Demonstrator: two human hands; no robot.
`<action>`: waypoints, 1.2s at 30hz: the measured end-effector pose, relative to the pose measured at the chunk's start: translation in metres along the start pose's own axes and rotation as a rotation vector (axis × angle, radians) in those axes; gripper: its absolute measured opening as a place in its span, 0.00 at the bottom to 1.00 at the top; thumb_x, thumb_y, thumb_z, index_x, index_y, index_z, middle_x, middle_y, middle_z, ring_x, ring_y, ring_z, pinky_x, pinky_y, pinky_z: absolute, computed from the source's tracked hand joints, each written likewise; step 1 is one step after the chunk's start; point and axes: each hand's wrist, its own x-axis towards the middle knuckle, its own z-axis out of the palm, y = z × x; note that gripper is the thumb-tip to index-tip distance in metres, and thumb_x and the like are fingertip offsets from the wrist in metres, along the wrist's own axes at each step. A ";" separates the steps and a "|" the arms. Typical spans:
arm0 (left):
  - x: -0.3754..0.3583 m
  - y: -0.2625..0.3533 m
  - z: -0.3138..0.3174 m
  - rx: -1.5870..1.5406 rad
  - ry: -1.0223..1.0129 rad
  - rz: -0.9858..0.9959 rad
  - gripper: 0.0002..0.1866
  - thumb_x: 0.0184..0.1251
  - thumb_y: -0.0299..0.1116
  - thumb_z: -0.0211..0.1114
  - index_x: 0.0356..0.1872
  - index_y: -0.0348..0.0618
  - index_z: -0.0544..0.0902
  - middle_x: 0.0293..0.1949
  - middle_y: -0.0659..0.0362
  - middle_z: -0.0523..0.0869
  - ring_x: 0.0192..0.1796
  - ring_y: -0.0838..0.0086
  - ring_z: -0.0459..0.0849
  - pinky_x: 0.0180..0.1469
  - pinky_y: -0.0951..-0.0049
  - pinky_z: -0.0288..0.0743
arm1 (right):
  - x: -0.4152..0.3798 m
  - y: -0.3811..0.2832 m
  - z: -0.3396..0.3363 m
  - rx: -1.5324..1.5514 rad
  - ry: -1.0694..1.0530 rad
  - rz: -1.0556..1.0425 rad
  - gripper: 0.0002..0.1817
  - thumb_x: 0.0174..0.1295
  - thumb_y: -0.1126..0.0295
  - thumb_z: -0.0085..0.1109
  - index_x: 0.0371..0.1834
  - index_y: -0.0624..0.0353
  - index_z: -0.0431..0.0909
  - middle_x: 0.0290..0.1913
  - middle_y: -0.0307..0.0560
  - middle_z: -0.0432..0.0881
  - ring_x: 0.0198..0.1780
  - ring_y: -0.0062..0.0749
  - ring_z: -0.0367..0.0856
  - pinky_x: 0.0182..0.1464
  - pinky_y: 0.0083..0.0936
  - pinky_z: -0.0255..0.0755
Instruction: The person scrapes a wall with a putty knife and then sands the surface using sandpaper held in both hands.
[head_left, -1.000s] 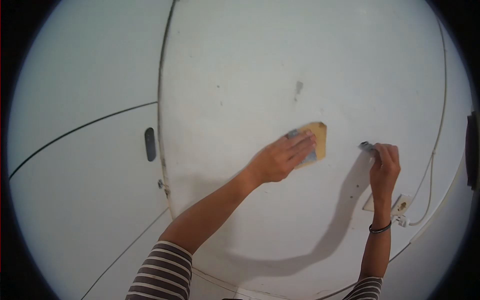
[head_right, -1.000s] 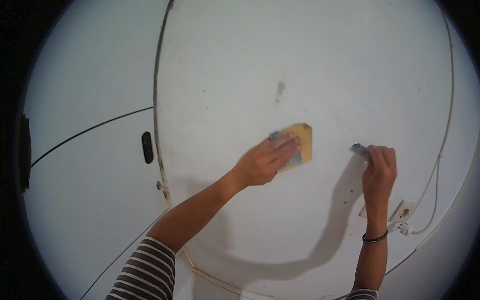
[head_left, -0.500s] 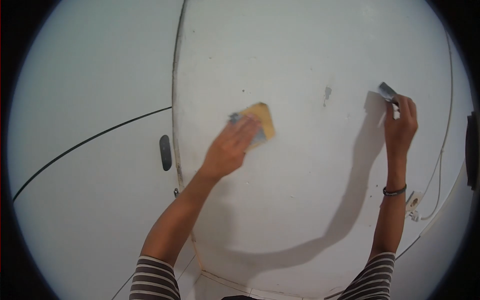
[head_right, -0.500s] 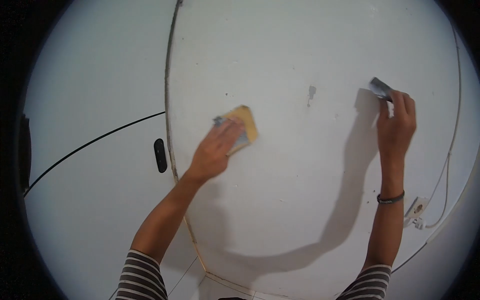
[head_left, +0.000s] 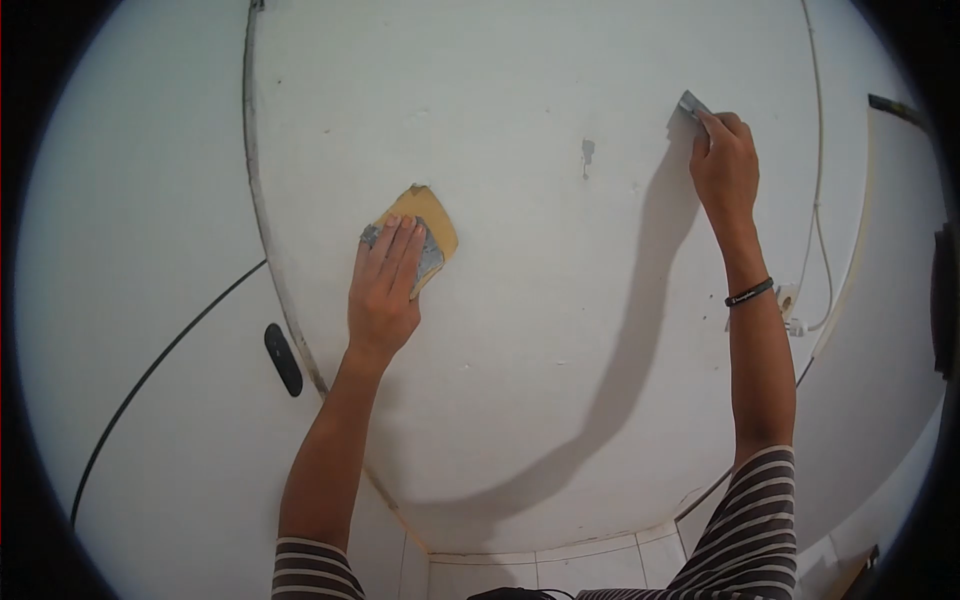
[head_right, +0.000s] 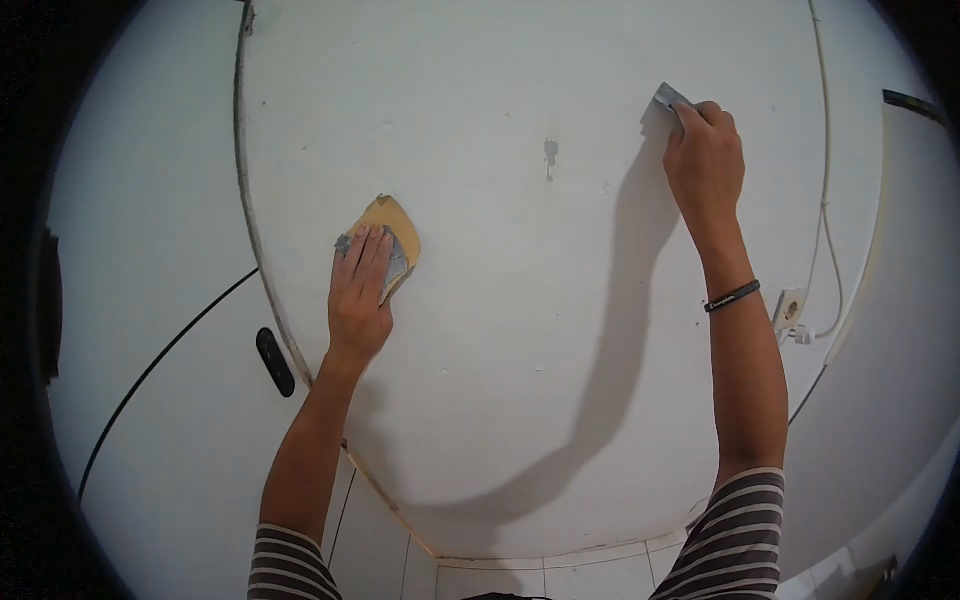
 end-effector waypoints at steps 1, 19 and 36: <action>-0.002 -0.002 0.002 -0.008 0.007 -0.003 0.34 0.54 0.12 0.61 0.68 0.36 0.77 0.70 0.52 0.79 0.76 0.56 0.71 0.72 0.44 0.69 | -0.002 0.001 0.004 0.021 0.039 -0.009 0.17 0.62 0.76 0.62 0.55 0.55 0.86 0.47 0.42 0.85 0.50 0.41 0.81 0.50 0.39 0.79; -0.007 -0.002 0.004 -0.051 0.027 0.000 0.29 0.61 0.19 0.61 0.68 0.37 0.78 0.68 0.52 0.81 0.76 0.56 0.72 0.75 0.44 0.65 | -0.048 -0.062 0.041 0.104 0.272 -0.007 0.25 0.64 0.82 0.56 0.66 0.59 0.78 0.64 0.56 0.83 0.72 0.56 0.74 0.79 0.53 0.56; -0.008 -0.007 0.005 -0.081 0.022 0.045 0.30 0.65 0.19 0.59 0.71 0.35 0.74 0.71 0.49 0.78 0.78 0.54 0.68 0.78 0.45 0.60 | -0.072 -0.098 0.013 0.287 0.017 -0.570 0.26 0.55 0.81 0.62 0.57 0.44 0.85 0.62 0.29 0.85 0.75 0.38 0.72 0.82 0.64 0.44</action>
